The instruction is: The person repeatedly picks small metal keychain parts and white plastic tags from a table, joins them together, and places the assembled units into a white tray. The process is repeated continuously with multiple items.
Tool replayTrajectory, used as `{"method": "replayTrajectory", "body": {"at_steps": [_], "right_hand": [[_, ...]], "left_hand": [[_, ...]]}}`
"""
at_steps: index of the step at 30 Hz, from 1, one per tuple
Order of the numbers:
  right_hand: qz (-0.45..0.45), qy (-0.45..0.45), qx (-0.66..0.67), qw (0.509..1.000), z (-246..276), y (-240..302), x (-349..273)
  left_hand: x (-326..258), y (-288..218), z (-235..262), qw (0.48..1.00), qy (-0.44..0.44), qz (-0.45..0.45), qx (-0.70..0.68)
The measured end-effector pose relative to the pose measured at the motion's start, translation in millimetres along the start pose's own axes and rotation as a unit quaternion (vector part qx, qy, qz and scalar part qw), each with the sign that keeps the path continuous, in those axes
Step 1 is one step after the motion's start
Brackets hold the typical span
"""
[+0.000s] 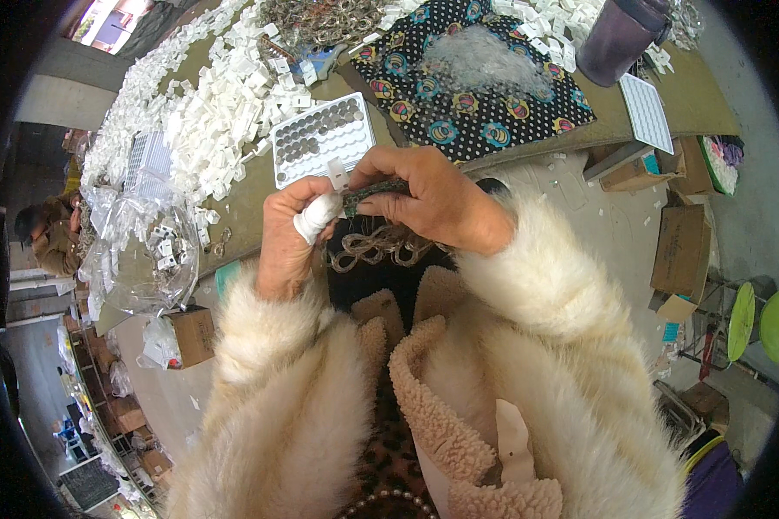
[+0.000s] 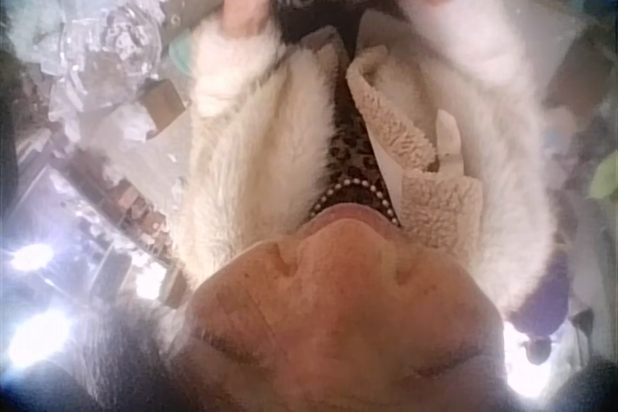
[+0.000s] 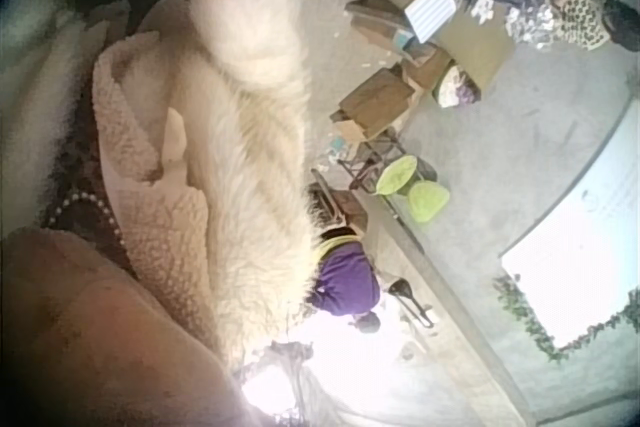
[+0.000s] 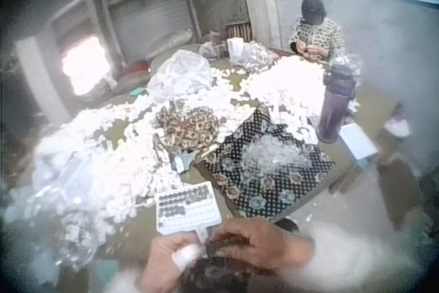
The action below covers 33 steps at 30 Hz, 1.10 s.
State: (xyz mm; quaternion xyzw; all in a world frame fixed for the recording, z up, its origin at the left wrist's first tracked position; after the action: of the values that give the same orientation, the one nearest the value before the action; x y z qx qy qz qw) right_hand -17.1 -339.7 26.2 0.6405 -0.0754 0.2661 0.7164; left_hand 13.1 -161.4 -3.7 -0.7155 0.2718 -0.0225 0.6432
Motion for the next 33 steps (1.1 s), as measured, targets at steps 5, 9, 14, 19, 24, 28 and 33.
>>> {"method": "replayTrajectory", "body": {"at_steps": [5, 9, 14, 19, 24, 28, 33], "right_hand": [[-0.018, -0.004, 0.001, 1.0, -5.4, -0.6, 0.8], [0.081, -0.033, -0.145, 0.986, -15.2, 5.3, 0.8], [0.179, -0.048, -0.358, 0.915, -31.3, 16.1, -2.9], [0.214, -0.07, -0.468, 0.855, -41.9, 27.2, -3.6], [0.194, -0.061, -0.487, 0.849, -44.9, 26.9, -6.4], [0.179, -0.082, -0.446, 0.873, -33.8, 19.7, -3.3], [0.106, -0.231, -0.426, 0.868, 37.4, 9.6, -8.6]], "left_hand": [[-1.8, -2.3, -4.7, 0.999, 0.033, -0.015, -0.002], [-2.8, 3.2, 0.0, 1.0, -0.001, 0.009, 0.028], [-3.4, 4.4, 4.0, 0.996, -0.057, -0.065, 0.032], [-6.3, 15.5, 7.0, 0.988, -0.126, -0.083, 0.031], [-10.6, 17.9, 3.7, 0.981, -0.163, -0.098, 0.048], [-10.9, 12.8, -0.4, 0.982, -0.157, -0.106, -0.002], [-7.5, -5.0, 13.1, 0.982, -0.111, -0.12, -0.097]]}}
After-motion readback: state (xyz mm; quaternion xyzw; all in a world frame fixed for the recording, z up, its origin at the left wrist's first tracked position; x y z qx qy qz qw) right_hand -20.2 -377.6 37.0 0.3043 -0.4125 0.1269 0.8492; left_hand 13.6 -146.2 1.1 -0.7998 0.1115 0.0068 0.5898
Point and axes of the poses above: each hand's wrist, its own x-axis towards the middle knuckle, its own z-axis out of the back of the hand, y = z × x, the point moved 6 cm from there along x, towards the middle knuckle, and after that the axes turned 10 degrees about z, right-handed, at the moved point
